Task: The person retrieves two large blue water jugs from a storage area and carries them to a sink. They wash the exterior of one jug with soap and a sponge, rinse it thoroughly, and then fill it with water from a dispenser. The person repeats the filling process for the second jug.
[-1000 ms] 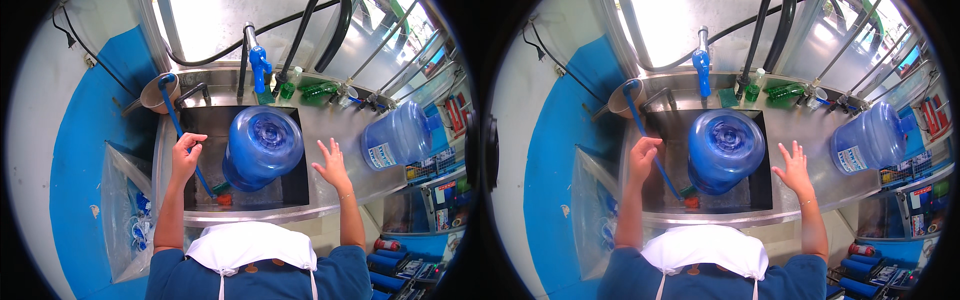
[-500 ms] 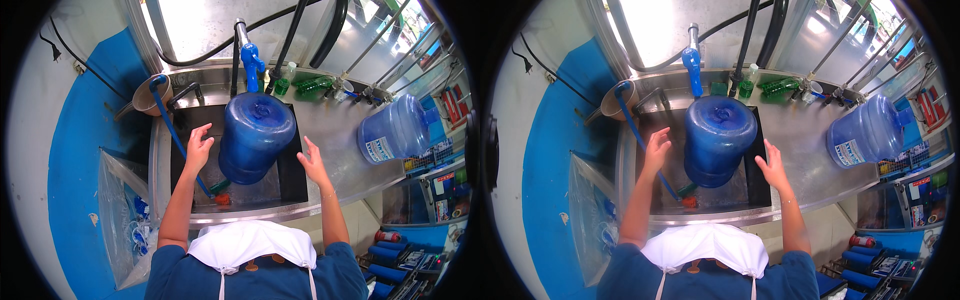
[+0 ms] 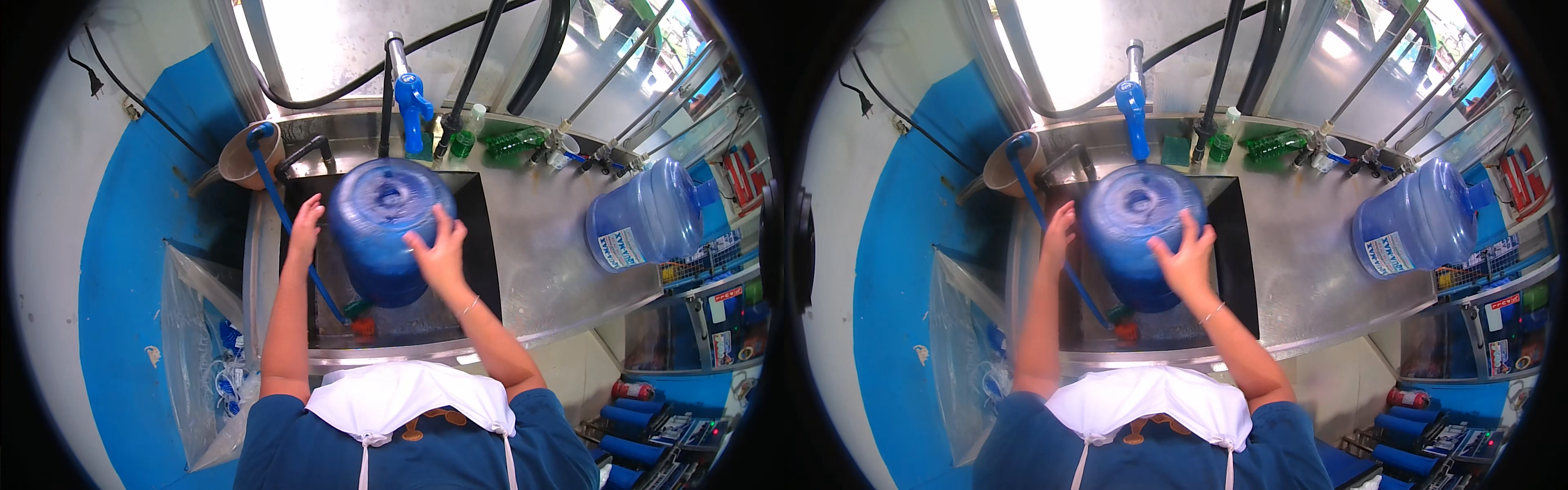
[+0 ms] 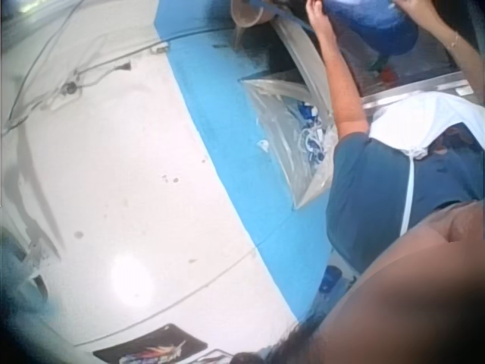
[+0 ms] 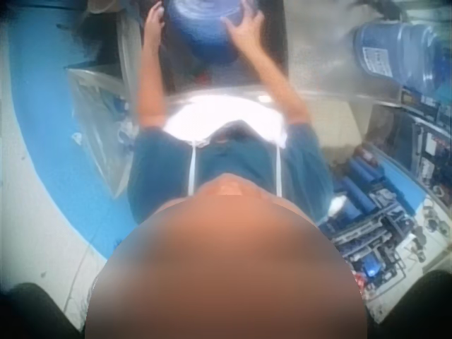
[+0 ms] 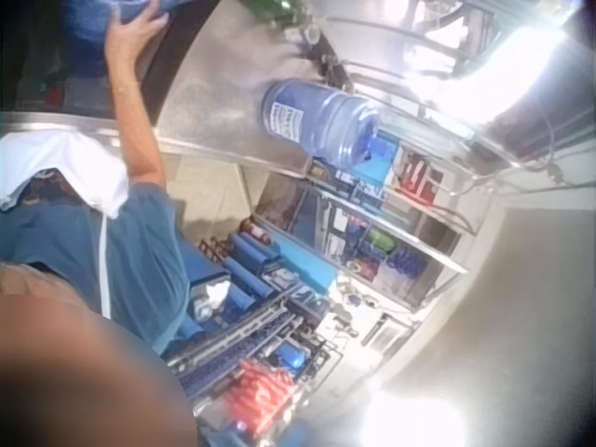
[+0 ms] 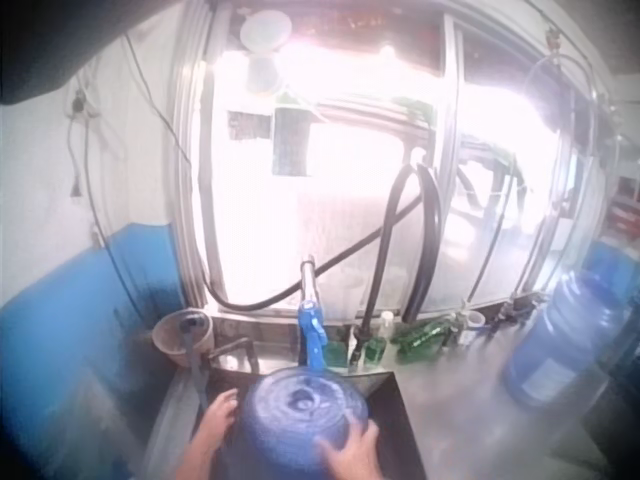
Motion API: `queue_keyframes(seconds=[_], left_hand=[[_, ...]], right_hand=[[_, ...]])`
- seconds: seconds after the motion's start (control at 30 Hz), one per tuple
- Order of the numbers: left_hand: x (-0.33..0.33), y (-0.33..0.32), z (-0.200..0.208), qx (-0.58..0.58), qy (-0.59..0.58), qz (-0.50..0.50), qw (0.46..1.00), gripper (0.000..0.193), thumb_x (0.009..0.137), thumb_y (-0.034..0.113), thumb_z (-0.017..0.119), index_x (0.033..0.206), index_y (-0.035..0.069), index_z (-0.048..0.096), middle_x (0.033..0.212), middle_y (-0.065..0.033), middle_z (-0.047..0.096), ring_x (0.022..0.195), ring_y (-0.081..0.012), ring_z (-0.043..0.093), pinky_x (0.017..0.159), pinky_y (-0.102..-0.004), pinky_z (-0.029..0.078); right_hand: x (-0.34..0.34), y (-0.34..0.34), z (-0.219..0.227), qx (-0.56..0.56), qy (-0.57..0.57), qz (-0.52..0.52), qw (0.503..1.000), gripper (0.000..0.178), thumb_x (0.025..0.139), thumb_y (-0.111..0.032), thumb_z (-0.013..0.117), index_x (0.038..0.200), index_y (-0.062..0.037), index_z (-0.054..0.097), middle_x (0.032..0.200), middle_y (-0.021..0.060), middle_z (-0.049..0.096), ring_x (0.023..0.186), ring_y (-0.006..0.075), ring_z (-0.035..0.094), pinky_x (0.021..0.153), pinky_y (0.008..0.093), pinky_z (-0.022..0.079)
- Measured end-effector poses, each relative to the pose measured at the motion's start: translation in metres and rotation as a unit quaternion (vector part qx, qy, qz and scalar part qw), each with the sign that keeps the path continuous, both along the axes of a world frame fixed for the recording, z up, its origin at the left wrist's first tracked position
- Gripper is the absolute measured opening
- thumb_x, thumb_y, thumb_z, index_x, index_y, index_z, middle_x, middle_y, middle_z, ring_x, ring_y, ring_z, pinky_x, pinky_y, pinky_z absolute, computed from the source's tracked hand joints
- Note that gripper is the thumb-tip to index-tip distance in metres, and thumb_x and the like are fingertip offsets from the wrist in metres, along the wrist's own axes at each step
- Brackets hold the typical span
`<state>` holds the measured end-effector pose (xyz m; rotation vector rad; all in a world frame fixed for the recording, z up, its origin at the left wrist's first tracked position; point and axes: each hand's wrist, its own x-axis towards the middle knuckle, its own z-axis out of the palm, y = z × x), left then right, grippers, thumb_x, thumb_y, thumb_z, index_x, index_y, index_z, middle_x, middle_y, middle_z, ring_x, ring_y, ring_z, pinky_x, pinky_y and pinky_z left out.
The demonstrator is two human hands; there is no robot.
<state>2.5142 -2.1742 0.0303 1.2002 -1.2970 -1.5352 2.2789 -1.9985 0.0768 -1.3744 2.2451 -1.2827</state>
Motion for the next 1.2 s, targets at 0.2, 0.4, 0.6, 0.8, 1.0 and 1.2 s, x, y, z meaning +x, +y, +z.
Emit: queue_keyframes(seconds=[0.2, 0.4, 0.6, 0.8, 1.0, 1.2], left_hand=[[0.039, 0.022, -0.012, 0.078, 0.212, 0.03, 0.974, 0.068, 0.092, 0.025, 0.052, 0.153, 0.006, 0.027, 0.149, -0.0153, 0.04, 0.137, -0.0281, 0.039, 0.114, -0.037, 0.03], [0.011, 0.12, 0.01, 0.036, 0.196, -0.181, 0.963, 0.059, 0.094, 0.03, 0.051, 0.145, 0.003, 0.04, 0.136, -0.0173, 0.054, 0.113, -0.0261, 0.061, 0.105, -0.0388, 0.04], [0.0, 0.117, 0.024, -0.014, 0.089, -0.025, 0.996, 0.037, 0.092, 0.019, 0.054, 0.122, -0.001, 0.061, 0.123, -0.0132, 0.06, 0.116, -0.0206, 0.057, 0.101, -0.0338, 0.043], [-0.032, 0.102, 0.045, -0.177, 0.01, -0.076, 0.981, 0.034, 0.09, 0.018, 0.057, 0.121, 0.006, 0.063, 0.131, -0.0093, 0.053, 0.123, -0.0216, 0.051, 0.101, -0.0351, 0.041], [-0.027, 0.093, 0.069, -0.224, -0.052, -0.059, 0.971, 0.034, 0.085, 0.013, 0.061, 0.119, 0.01, 0.064, 0.131, -0.0096, 0.056, 0.121, -0.0257, 0.053, 0.099, -0.0414, 0.043], [-0.005, 0.099, 0.061, -0.179, -0.08, -0.03, 0.98, 0.042, 0.083, 0.008, 0.061, 0.125, 0.009, 0.06, 0.129, -0.009, 0.056, 0.122, -0.0254, 0.052, 0.101, -0.0415, 0.042]], right_hand=[[0.031, 0.025, 0.002, 0.008, -0.084, 0.229, 0.97, 0.074, 0.087, -0.038, 0.07, 0.149, -0.0162, 0.037, 0.151, 0.0293, 0.022, 0.137, 0.0456, 0.032, 0.111, 0.0486, 0.033], [-0.121, -0.01, 0.017, 0.211, -0.061, 0.033, 0.975, 0.066, 0.095, -0.054, 0.051, 0.14, -0.0056, 0.05, 0.119, 0.0301, 0.059, 0.116, 0.0435, 0.056, 0.099, 0.0399, 0.046], [-0.077, -0.011, 0.031, 0.298, 0.087, -0.02, 0.95, 0.084, 0.088, -0.067, 0.051, 0.152, -0.0178, 0.029, 0.153, 0.0237, 0.031, 0.142, 0.0459, 0.025, 0.107, 0.074, 0.015], [-0.009, -0.004, 0.055, 0.077, 0.211, 0.277, 0.934, 0.034, 0.082, -0.041, 0.07, 0.109, -0.0203, 0.072, 0.138, 0.0185, 0.049, 0.136, 0.0426, 0.034, 0.104, 0.0779, 0.011], [0.011, 0.06, 0.07, 0.116, -0.084, 0.674, 0.725, 0.029, 0.087, -0.025, 0.068, 0.071, -0.0002, 0.066, 0.07, 0.0128, 0.064, 0.077, 0.0312, 0.068, 0.101, 0.0442, 0.044], [-0.07, 0.106, 0.09, 0.01, -0.022, 0.225, 0.974, 0.013, 0.084, -0.016, 0.07, 0.087, -0.003, 0.072, 0.084, 0.014, 0.068, 0.088, 0.0304, 0.067, 0.084, 0.0377, 0.052]])
